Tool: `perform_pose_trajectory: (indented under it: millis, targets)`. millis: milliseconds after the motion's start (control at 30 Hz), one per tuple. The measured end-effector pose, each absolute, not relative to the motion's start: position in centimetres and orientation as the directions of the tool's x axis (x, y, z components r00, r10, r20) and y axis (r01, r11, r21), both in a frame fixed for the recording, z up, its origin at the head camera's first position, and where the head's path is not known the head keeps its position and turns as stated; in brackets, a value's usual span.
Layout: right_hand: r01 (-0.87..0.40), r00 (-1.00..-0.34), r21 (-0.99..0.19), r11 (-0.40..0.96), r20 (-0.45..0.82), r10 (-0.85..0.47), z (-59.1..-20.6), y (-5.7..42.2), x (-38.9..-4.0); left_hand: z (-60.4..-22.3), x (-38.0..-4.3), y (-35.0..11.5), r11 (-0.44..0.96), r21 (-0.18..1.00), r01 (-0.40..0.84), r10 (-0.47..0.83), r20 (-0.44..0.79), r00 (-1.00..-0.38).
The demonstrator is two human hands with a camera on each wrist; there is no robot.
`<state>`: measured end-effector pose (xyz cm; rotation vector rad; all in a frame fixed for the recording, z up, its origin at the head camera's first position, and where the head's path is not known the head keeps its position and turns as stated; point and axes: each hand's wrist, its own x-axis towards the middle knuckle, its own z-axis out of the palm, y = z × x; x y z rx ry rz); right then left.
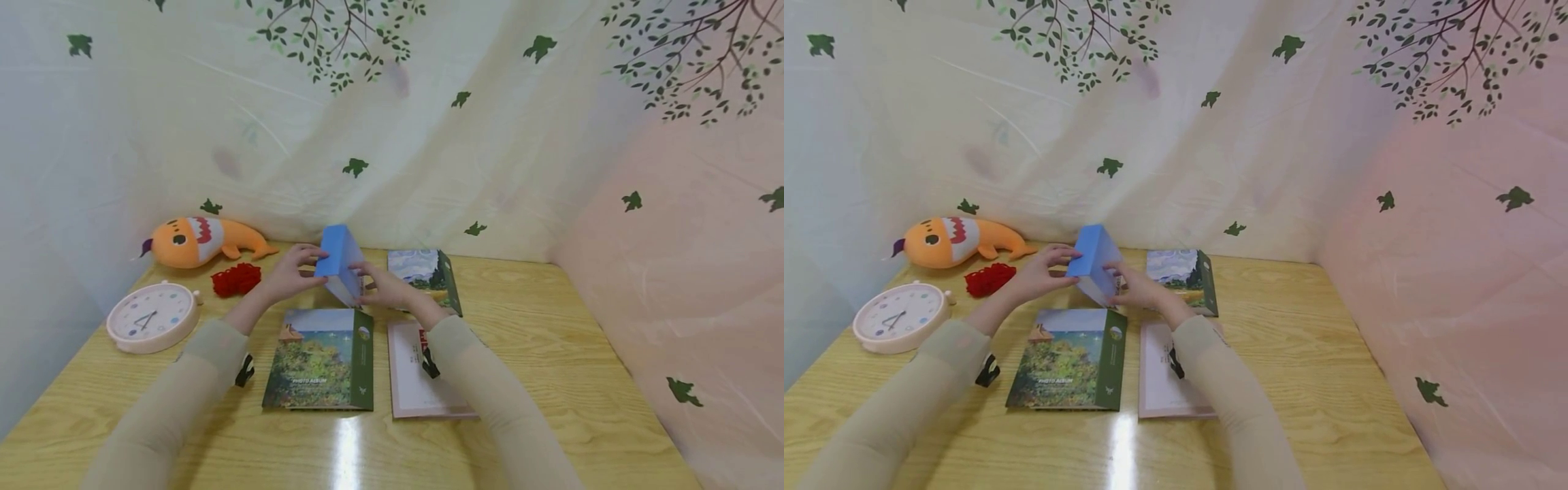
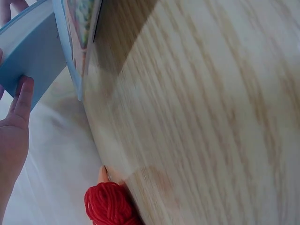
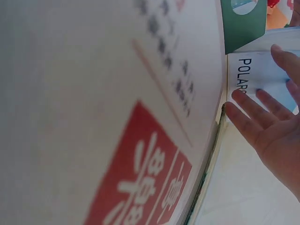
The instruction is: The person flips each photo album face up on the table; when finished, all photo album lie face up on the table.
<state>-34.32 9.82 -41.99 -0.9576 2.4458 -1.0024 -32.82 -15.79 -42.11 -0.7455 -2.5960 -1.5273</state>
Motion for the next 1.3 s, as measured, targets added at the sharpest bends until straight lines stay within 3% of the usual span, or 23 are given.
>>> perform_pose_trajectory:
  millis: [500, 700, 967, 1300]
  targets:
    - [-0.485, -0.729, -0.598, 0.638, -0.128, -0.673, -42.3, 10.0, -34.4, -42.5, -32.6, -16.7, 0.533, 0.712, 0.456, 0.43, 0.236, -0.871]
    - [-0.561, -0.706, -0.491, 0.666, -0.136, -0.695, -42.2, 9.6, -34.5, -43.0, -32.8, -17.5, 0.566, 0.679, 0.468, 0.469, 0.201, -0.86]
    - [-0.657, -0.65, -0.416, 0.629, -0.11, -0.752, -42.2, 9.2, -34.4, -43.8, -33.1, -18.5, 0.559, 0.72, 0.412, 0.494, 0.111, -0.863]
    - [-0.643, -0.672, -0.389, 0.659, -0.125, -0.73, -42.0, 9.2, -34.8, -44.3, -33.3, -18.7, 0.602, 0.694, 0.396, 0.507, 0.052, -0.86]
